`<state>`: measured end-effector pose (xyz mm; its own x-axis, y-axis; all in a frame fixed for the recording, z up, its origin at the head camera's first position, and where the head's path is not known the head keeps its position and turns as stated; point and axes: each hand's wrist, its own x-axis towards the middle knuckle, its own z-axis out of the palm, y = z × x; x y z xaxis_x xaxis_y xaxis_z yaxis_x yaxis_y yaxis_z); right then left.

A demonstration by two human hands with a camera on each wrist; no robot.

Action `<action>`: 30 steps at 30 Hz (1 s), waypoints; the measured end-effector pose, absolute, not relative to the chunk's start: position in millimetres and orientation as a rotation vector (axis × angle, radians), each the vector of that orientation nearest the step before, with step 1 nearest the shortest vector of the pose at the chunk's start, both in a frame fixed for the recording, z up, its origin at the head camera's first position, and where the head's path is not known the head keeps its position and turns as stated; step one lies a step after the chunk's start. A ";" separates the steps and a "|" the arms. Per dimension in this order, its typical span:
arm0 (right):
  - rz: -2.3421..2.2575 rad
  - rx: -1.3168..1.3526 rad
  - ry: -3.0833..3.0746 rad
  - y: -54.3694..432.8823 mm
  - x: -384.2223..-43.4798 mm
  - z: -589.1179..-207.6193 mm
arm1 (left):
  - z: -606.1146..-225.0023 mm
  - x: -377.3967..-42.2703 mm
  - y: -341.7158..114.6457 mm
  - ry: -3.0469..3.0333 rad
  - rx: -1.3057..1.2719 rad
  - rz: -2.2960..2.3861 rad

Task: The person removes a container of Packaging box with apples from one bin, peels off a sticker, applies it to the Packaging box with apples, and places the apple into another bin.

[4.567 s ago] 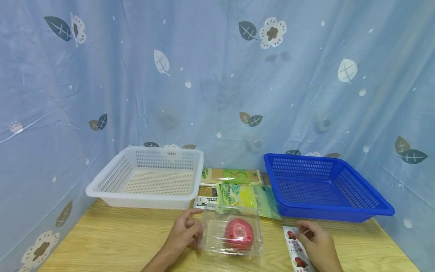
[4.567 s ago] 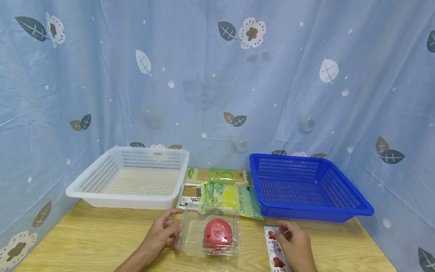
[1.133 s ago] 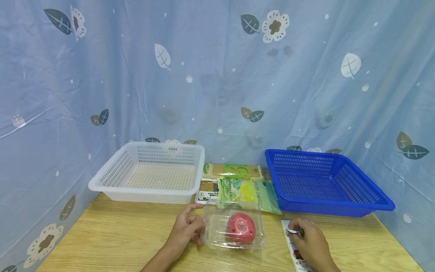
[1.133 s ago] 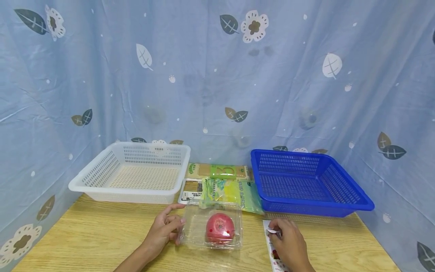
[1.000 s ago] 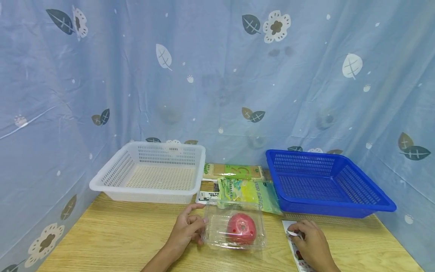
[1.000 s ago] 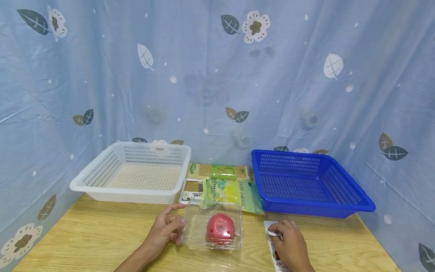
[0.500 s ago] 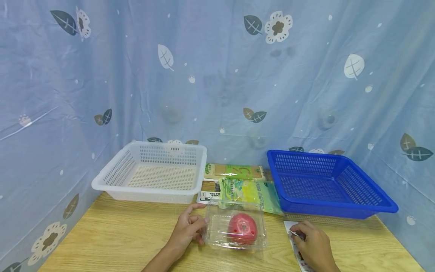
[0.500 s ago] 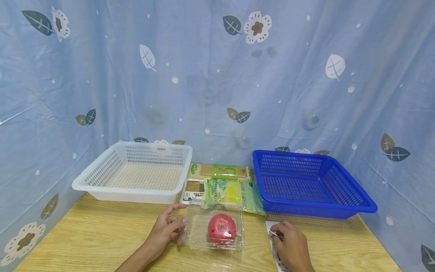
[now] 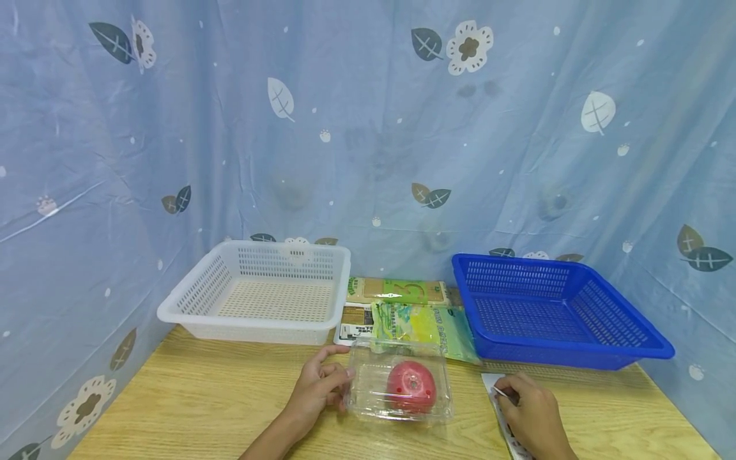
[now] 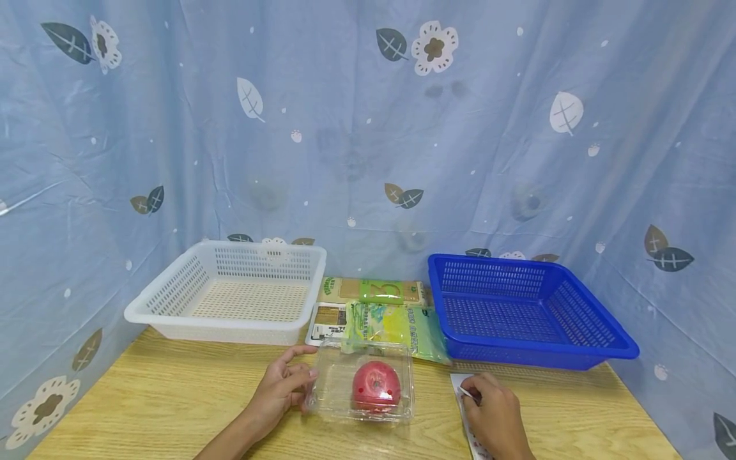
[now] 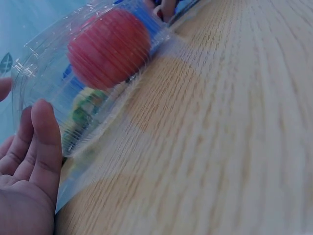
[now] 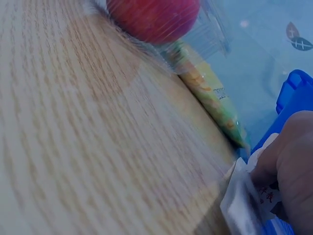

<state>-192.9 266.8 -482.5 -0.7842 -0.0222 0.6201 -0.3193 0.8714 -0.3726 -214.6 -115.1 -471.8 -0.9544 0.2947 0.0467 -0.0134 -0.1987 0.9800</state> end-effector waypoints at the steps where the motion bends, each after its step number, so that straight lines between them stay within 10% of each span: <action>1: 0.626 0.243 -2.406 266.7 -193.1 -482.0 | -471.9 -214.4 -115.1 1.845 0.332 2.269; 30: 0.869 0.227 -2.335 267.1 -188.0 -479.2 | -473.6 -213.1 -114.3 1.879 0.300 2.294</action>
